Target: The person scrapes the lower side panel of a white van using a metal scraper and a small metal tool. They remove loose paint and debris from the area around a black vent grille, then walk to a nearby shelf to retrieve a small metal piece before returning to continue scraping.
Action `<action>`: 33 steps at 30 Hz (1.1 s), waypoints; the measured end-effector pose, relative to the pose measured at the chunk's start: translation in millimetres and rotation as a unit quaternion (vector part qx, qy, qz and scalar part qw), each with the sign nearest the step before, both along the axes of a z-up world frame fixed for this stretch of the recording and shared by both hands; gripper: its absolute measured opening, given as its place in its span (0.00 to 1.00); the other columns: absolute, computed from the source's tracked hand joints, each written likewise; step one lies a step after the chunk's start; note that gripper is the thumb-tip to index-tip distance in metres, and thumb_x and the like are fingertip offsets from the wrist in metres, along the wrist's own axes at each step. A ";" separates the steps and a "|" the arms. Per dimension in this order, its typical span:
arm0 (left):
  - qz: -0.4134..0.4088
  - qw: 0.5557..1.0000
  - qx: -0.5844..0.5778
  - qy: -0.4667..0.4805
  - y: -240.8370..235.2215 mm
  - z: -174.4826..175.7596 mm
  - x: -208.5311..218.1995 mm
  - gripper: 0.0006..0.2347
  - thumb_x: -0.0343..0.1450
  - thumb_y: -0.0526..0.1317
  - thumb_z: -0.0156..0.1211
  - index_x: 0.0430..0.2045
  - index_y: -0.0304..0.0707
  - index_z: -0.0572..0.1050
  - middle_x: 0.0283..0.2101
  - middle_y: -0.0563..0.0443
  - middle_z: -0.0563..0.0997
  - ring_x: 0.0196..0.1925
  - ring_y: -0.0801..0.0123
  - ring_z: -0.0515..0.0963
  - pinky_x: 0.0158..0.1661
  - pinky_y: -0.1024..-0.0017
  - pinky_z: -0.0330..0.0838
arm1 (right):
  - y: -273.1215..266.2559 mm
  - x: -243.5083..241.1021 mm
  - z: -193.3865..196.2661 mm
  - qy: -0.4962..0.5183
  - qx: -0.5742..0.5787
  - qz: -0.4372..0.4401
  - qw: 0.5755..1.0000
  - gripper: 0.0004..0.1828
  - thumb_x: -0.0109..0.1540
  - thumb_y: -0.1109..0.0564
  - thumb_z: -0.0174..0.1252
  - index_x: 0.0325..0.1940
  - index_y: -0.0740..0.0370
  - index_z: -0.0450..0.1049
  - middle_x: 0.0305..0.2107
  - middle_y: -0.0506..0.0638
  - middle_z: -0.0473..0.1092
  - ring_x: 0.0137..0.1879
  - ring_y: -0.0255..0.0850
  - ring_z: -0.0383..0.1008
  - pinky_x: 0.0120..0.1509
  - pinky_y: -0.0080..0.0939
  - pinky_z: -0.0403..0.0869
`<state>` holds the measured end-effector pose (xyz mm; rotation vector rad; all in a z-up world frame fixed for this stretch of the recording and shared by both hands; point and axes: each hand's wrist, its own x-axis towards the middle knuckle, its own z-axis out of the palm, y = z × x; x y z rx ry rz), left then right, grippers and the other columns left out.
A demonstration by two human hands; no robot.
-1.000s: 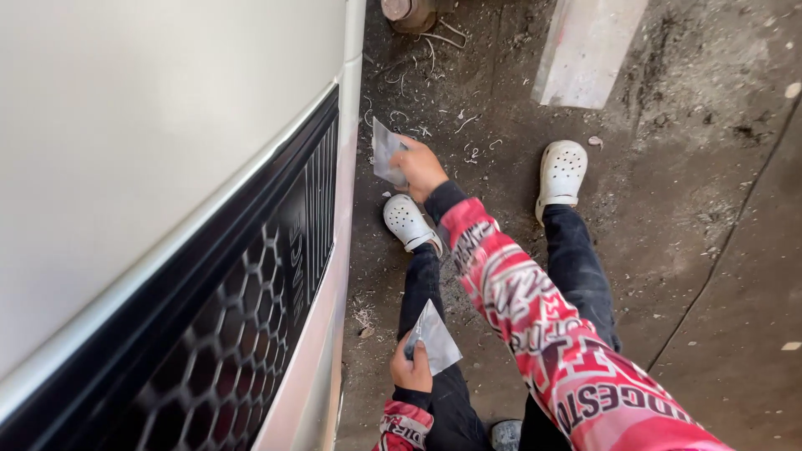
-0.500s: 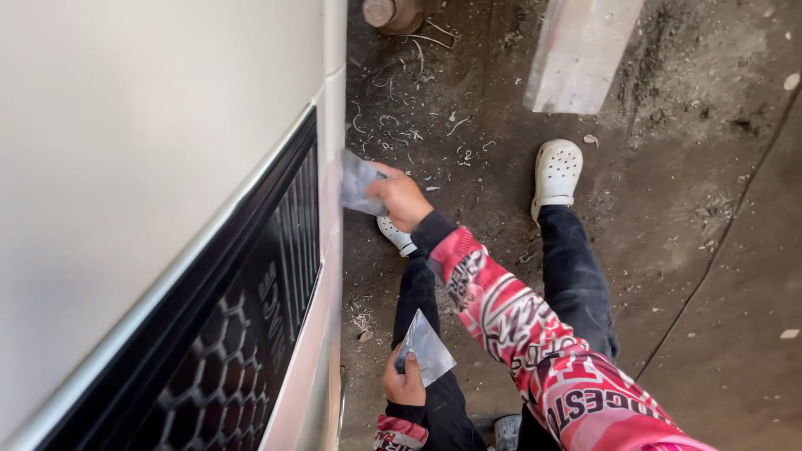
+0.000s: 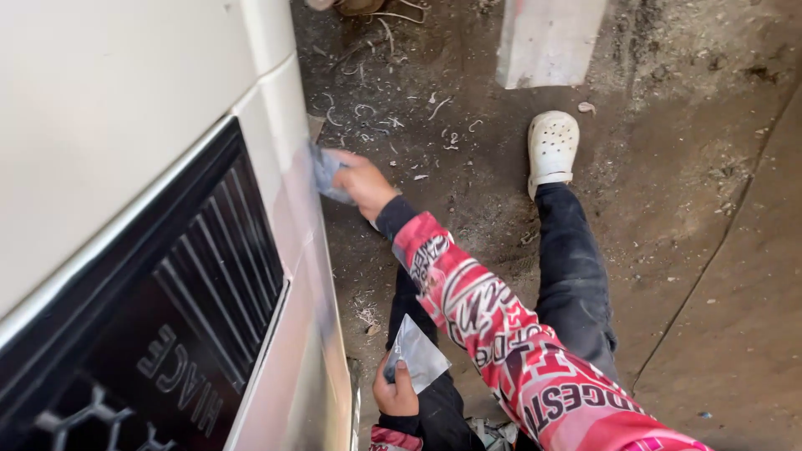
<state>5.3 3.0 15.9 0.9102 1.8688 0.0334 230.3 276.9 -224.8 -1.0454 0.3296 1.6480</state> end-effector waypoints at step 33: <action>-0.077 0.995 0.049 0.042 8.8 5.4 -3.6 0.14 0.71 0.40 0.59 0.46 0.30 0.79 0.37 0.41 0.87 0.39 0.61 0.86 0.42 0.67 0.77 | -14.8 -34.4 72.7 0.049 -0.038 -0.022 0.998 0.29 0.57 0.71 0.52 0.64 0.71 0.72 0.44 0.53 0.76 0.45 0.38 0.77 0.52 0.37 0.75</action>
